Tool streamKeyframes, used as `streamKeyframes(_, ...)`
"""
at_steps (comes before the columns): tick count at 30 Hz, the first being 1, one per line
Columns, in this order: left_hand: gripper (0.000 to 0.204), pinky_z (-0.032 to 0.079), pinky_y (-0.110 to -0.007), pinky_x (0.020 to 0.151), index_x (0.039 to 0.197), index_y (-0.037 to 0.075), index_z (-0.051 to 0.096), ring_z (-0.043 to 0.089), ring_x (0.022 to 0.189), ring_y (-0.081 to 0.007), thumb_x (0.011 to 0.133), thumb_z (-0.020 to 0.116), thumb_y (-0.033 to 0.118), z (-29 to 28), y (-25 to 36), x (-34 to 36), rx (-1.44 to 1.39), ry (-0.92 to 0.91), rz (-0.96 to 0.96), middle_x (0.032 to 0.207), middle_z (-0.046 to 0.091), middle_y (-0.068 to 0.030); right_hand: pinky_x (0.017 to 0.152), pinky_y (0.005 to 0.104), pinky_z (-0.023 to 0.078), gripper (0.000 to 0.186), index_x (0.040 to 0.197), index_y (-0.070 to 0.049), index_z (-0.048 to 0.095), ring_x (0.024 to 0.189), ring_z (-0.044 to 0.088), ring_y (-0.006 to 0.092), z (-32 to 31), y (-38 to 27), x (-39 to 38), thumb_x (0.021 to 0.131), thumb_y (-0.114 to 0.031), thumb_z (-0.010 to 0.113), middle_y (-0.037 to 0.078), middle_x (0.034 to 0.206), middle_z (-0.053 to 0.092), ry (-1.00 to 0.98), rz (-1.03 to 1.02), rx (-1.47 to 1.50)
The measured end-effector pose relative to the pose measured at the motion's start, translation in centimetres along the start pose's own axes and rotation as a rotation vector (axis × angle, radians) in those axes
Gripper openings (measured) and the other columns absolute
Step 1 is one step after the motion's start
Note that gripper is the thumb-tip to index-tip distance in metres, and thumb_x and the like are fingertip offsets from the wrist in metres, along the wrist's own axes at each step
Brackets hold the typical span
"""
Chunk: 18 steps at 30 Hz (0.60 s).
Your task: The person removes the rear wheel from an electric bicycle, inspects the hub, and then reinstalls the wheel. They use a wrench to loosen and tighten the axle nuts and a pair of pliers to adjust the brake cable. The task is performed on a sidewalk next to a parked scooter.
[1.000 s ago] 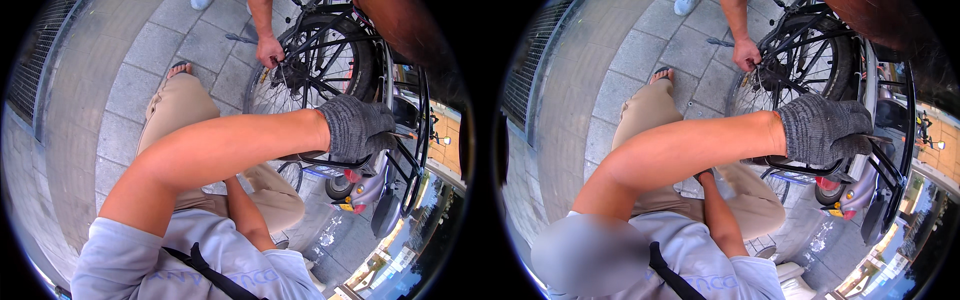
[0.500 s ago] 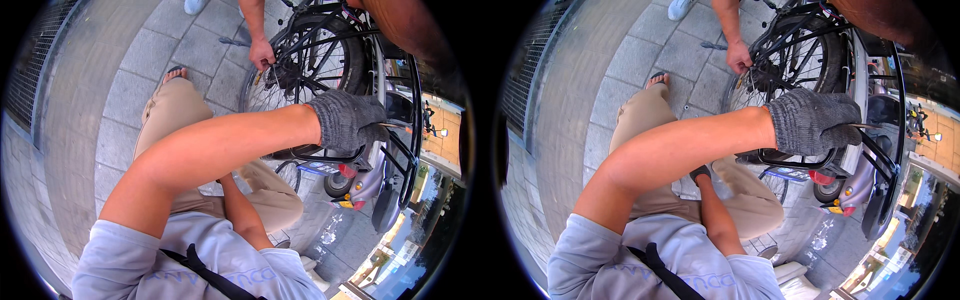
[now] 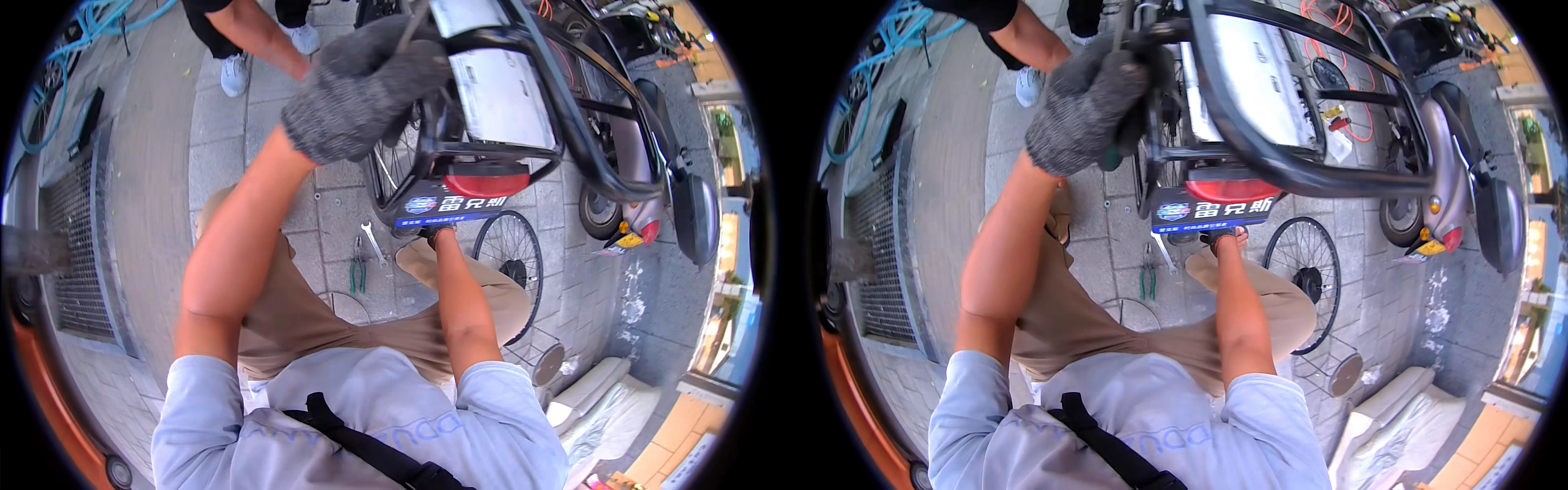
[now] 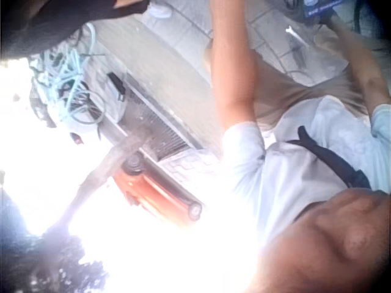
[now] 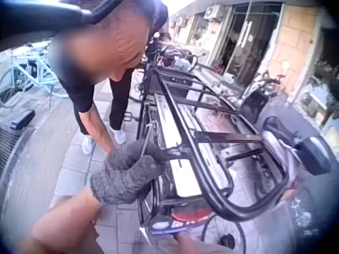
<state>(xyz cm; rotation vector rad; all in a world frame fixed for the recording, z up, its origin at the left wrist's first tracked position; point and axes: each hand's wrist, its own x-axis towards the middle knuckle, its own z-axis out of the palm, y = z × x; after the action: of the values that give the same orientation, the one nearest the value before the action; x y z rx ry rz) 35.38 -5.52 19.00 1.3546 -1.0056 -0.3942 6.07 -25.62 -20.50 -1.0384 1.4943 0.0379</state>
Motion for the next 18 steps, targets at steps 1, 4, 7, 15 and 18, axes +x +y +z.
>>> streamKeyframes(1,0.054,0.051,-0.025,0.055,0.127,0.004,0.059,0.065,0.067,-0.0134,0.095,0.067,0.046,-0.1,-1.0,0.1,0.087,0.092,0.140,0.089,0.069,-0.0098,0.067,0.0442,0.053,0.032,0.109,-0.016,0.065,0.087,0.064,0.0296,0.2,0.1,0.2,0.092,-0.040,0.052,0.010,0.097,0.066,-0.026,0.003,0.088)
streamKeyframes(4,0.062,0.049,-0.023,0.051,0.133,0.001,0.054,0.065,0.064,-0.0136,0.093,0.070,0.045,-1.9,1.0,-3.0,-0.069,0.200,0.028,0.095,0.069,-0.0132,0.066,0.0427,0.053,0.033,0.110,-0.015,0.066,0.085,0.063,0.0268,4.0,1.1,0.2,0.093,-0.042,0.053,0.009,0.097,0.065,-0.125,0.016,0.276)
streamKeyframes(7,0.072,0.048,-0.022,0.050,0.142,-0.002,0.042,0.066,0.064,-0.0144,0.091,0.072,0.038,1.2,6.5,-3.1,0.223,0.374,0.342,0.108,0.068,-0.0164,0.064,0.0413,0.053,0.035,0.110,-0.015,0.066,0.084,0.062,0.0240,7.1,0.8,-0.9,0.095,-0.043,0.053,0.008,0.097,0.063,-0.224,-0.011,0.302)
streamKeyframes(15,0.028,0.053,-0.029,0.075,0.117,-0.004,0.067,0.069,0.089,-0.0230,0.094,0.067,0.012,3.8,16.0,-0.9,1.497,0.059,0.726,0.102,0.071,-0.0141,0.091,0.0444,0.051,0.040,0.106,-0.007,0.072,0.111,0.064,0.0411,12.6,1.8,4.7,0.094,-0.038,0.050,0.025,0.112,0.068,-0.154,-0.549,-0.591)
streamKeyframes(18,0.031,0.052,-0.026,0.058,0.116,-0.007,0.067,0.069,0.068,-0.0176,0.096,0.062,0.017,2.7,16.3,-2.3,1.501,0.208,0.552,0.090,0.073,-0.0128,0.097,0.0463,0.048,0.045,0.108,-0.004,0.071,0.112,0.062,0.0440,12.9,1.0,3.4,0.094,-0.040,0.048,0.024,0.116,0.067,-0.131,-0.352,-0.267)
